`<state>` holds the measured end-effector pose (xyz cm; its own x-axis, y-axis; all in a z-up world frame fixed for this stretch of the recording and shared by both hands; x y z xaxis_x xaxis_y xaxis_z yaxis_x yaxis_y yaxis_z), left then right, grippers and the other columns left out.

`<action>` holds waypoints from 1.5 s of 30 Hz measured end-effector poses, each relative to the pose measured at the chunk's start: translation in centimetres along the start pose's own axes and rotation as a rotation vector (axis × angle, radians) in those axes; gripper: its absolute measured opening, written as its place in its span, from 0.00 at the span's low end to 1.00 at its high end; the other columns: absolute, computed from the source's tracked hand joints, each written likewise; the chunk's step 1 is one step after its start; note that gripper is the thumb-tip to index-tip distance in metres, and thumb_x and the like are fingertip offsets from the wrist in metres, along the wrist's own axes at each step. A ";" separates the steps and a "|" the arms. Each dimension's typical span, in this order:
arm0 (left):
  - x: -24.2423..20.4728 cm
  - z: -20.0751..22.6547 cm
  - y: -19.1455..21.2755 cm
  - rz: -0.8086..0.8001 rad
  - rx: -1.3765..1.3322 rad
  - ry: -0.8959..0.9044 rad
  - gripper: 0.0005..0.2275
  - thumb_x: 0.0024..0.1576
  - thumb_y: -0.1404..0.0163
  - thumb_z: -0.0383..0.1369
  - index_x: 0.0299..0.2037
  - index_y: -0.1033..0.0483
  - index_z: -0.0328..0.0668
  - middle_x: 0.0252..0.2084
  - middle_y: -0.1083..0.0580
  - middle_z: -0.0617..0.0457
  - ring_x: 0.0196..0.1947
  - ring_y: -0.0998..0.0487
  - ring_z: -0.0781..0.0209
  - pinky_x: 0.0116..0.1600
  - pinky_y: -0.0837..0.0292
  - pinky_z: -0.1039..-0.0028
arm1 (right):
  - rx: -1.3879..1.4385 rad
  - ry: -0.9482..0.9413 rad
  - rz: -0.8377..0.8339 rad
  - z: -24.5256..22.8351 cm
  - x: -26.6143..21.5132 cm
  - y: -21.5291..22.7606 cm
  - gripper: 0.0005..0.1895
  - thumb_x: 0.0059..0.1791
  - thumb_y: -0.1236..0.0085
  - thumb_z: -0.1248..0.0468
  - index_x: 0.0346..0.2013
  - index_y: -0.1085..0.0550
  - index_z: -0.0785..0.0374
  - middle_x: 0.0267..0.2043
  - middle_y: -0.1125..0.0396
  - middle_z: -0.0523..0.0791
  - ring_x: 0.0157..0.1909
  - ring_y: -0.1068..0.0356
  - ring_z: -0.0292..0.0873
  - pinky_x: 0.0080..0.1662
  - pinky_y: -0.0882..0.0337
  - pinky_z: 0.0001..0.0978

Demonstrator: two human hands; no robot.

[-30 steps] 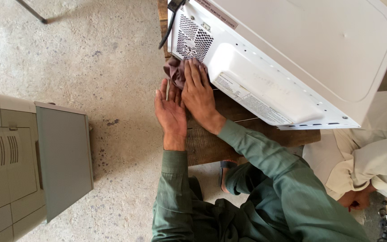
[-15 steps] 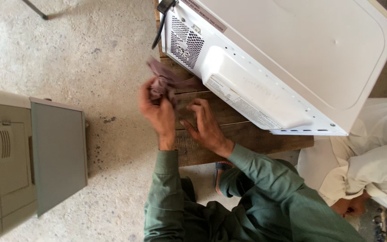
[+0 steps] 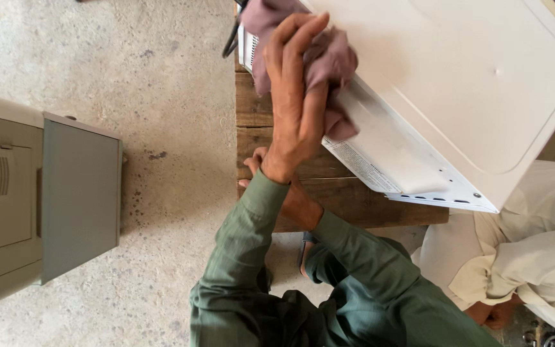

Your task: The person wipes the exterior surfaces of a white microwave oven using a cloth. They clean the top, sides, and back of the appliance while it rests on a wooden board.

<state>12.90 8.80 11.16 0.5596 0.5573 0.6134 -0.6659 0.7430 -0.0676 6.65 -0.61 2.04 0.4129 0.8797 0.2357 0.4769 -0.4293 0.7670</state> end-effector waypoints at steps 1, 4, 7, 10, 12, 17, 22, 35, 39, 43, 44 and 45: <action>-0.2 -0.5 -0.2 0.025 -0.004 -0.005 0.17 0.70 0.58 0.30 0.70 0.38 0.45 0.69 0.41 0.51 0.69 0.37 0.57 0.73 0.32 0.58 | -0.001 0.014 -0.007 -0.3 -0.2 0.2 0.25 0.56 0.46 0.52 0.58 0.33 0.69 0.55 0.40 0.54 0.55 0.36 0.53 0.53 0.32 0.50; -1.9 -4.2 -0.7 0.169 -0.101 0.059 0.18 0.71 0.53 0.26 0.70 0.39 0.48 0.67 0.38 0.52 0.67 0.34 0.58 0.72 0.29 0.63 | 0.018 -0.011 -0.061 0.3 -1.2 -0.6 0.24 0.58 0.48 0.53 0.63 0.34 0.66 0.58 0.40 0.54 0.58 0.36 0.54 0.57 0.32 0.50; -4.7 -8.5 -0.1 0.253 -0.283 0.215 0.21 0.68 0.51 0.22 0.70 0.42 0.43 0.65 0.37 0.49 0.66 0.32 0.56 0.70 0.24 0.66 | -0.054 -0.057 -0.144 2.2 -2.1 -2.8 0.24 0.60 0.50 0.57 0.70 0.35 0.60 0.64 0.40 0.54 0.64 0.36 0.56 0.62 0.32 0.49; -6.3 -10.1 0.8 0.225 -0.219 0.252 0.22 0.67 0.51 0.19 0.69 0.42 0.40 0.67 0.37 0.47 0.68 0.32 0.54 0.74 0.28 0.65 | -0.279 0.110 -0.087 2.5 -3.0 -3.8 0.33 0.53 0.46 0.58 0.72 0.39 0.62 0.72 0.44 0.60 0.71 0.41 0.62 0.67 0.36 0.52; -6.4 -10.2 1.3 0.259 -0.162 0.299 0.22 0.67 0.50 0.17 0.68 0.41 0.38 0.65 0.37 0.46 0.67 0.32 0.51 0.73 0.27 0.64 | -0.240 0.069 -0.110 2.8 -3.0 -4.1 0.33 0.52 0.44 0.56 0.70 0.39 0.62 0.71 0.45 0.60 0.70 0.42 0.63 0.67 0.38 0.56; -3.3 -10.2 1.1 0.434 0.015 0.417 0.20 0.61 0.53 0.16 0.63 0.32 0.34 0.63 0.33 0.44 0.64 0.27 0.49 0.65 0.20 0.60 | -0.089 0.044 -0.138 3.2 -2.5 -3.7 0.33 0.54 0.45 0.56 0.71 0.40 0.65 0.70 0.42 0.59 0.70 0.40 0.62 0.68 0.36 0.52; 0.3 -7.9 1.0 0.529 -0.023 0.240 0.16 0.62 0.49 0.19 0.61 0.26 0.37 0.59 0.30 0.45 0.59 0.21 0.50 0.60 0.12 0.60 | -0.073 0.070 -0.124 2.4 -2.6 -2.4 0.33 0.54 0.45 0.55 0.70 0.39 0.66 0.69 0.43 0.59 0.70 0.40 0.61 0.67 0.35 0.52; 0.3 -7.3 -1.3 0.486 0.254 0.065 0.15 0.66 0.49 0.27 0.63 0.25 0.45 0.63 0.32 0.43 0.63 0.25 0.46 0.60 0.13 0.61 | -0.122 0.064 -0.138 1.9 -1.8 -2.2 0.33 0.52 0.44 0.53 0.67 0.38 0.67 0.68 0.44 0.58 0.67 0.37 0.59 0.66 0.33 0.51; 1.2 -8.1 -0.6 0.514 0.144 0.099 0.16 0.69 0.53 0.27 0.67 0.27 0.46 0.63 0.34 0.43 0.62 0.26 0.46 0.62 0.14 0.60 | -0.124 0.061 -0.159 1.7 -2.0 -2.3 0.33 0.52 0.43 0.52 0.66 0.38 0.67 0.68 0.45 0.58 0.66 0.37 0.58 0.65 0.33 0.51; -2.6 -3.2 -3.7 0.390 0.315 0.086 0.17 0.70 0.53 0.27 0.69 0.30 0.48 0.62 0.35 0.43 0.63 0.29 0.48 0.64 0.20 0.60 | -0.144 -0.013 -0.228 1.9 -0.5 -3.1 0.33 0.52 0.43 0.52 0.65 0.37 0.68 0.67 0.45 0.58 0.66 0.36 0.58 0.65 0.32 0.51; -3.5 -1.9 -4.0 0.342 0.356 0.074 0.19 0.70 0.54 0.27 0.71 0.33 0.48 0.62 0.36 0.43 0.64 0.32 0.48 0.68 0.25 0.57 | -0.145 -0.052 -0.263 2.1 -0.4 -3.4 0.33 0.52 0.43 0.51 0.65 0.37 0.68 0.67 0.46 0.58 0.65 0.36 0.58 0.65 0.32 0.51; -3.8 -1.2 -4.3 0.293 0.393 0.061 0.21 0.70 0.56 0.26 0.74 0.36 0.48 0.62 0.37 0.43 0.66 0.34 0.48 0.72 0.31 0.54 | -0.143 -0.096 -0.306 2.3 -0.5 -3.6 0.33 0.51 0.43 0.51 0.65 0.37 0.68 0.67 0.46 0.58 0.65 0.36 0.57 0.64 0.32 0.51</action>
<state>14.26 3.92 8.21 0.3406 0.7516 0.5649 -0.9289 0.3620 0.0785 6.50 0.03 -2.20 0.3420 0.9371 -0.0706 0.4789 -0.1091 0.8711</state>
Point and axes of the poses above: each hand's wrist, its own x-axis towards the middle knuckle, its own y-axis out of the back of the hand, z = x × y, the point moved 4 cm from there along x, towards the middle knuckle
